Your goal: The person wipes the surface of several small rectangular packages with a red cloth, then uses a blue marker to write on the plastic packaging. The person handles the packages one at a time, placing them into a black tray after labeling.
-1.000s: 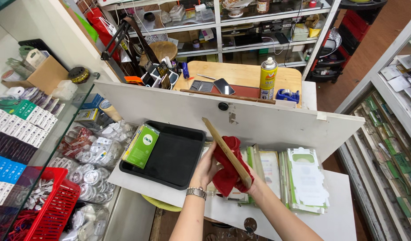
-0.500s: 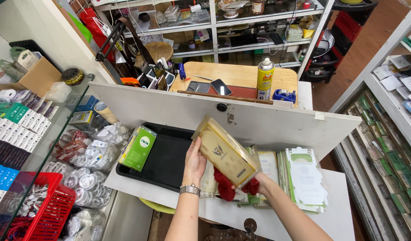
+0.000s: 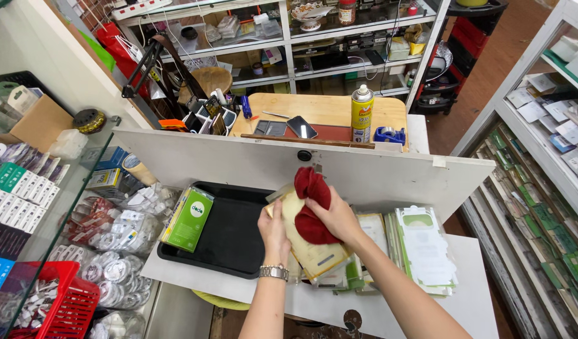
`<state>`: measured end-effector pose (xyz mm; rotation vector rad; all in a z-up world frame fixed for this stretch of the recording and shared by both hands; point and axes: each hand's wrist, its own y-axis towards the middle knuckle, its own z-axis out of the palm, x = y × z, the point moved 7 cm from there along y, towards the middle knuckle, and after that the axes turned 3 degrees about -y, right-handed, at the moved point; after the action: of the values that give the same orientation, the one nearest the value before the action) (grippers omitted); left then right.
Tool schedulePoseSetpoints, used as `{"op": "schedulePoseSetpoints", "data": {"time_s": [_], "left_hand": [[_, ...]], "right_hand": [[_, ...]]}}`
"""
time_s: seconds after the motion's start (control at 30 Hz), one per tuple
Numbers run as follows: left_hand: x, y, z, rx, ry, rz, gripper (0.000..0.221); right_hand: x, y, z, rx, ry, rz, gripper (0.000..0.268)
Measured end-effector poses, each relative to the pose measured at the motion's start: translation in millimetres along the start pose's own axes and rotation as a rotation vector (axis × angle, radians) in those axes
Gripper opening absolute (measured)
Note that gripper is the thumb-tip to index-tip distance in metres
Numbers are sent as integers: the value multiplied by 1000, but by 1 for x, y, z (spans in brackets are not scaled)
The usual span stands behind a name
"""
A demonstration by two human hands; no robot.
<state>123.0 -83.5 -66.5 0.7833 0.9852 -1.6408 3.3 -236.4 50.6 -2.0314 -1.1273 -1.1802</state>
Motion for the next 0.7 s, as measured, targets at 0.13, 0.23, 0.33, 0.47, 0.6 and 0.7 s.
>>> {"op": "schedulePoseSetpoints", "data": {"time_s": [0.13, 0.23, 0.33, 0.47, 0.6, 0.7], "left_hand": [[-18, 24, -25, -92, -203, -16, 32], [-16, 20, -17, 26, -318, -177, 40], [0, -5, 9, 225, -389, -416, 48], [8, -27, 17, 232, -358, -443, 49], [-5, -30, 22, 227, -294, -369, 48], [-3, -46, 37, 206, -385, -343, 54]], "right_hand": [[-22, -34, 4, 170, 202, -79, 51], [-41, -32, 5, 136, 421, -21, 49], [-50, -17, 0, 40, 469, 76, 47], [-47, -6, -33, -56, -285, 117, 49], [-14, -14, -30, -131, -217, -54, 63], [29, -34, 15, -115, -369, -425, 74]]}}
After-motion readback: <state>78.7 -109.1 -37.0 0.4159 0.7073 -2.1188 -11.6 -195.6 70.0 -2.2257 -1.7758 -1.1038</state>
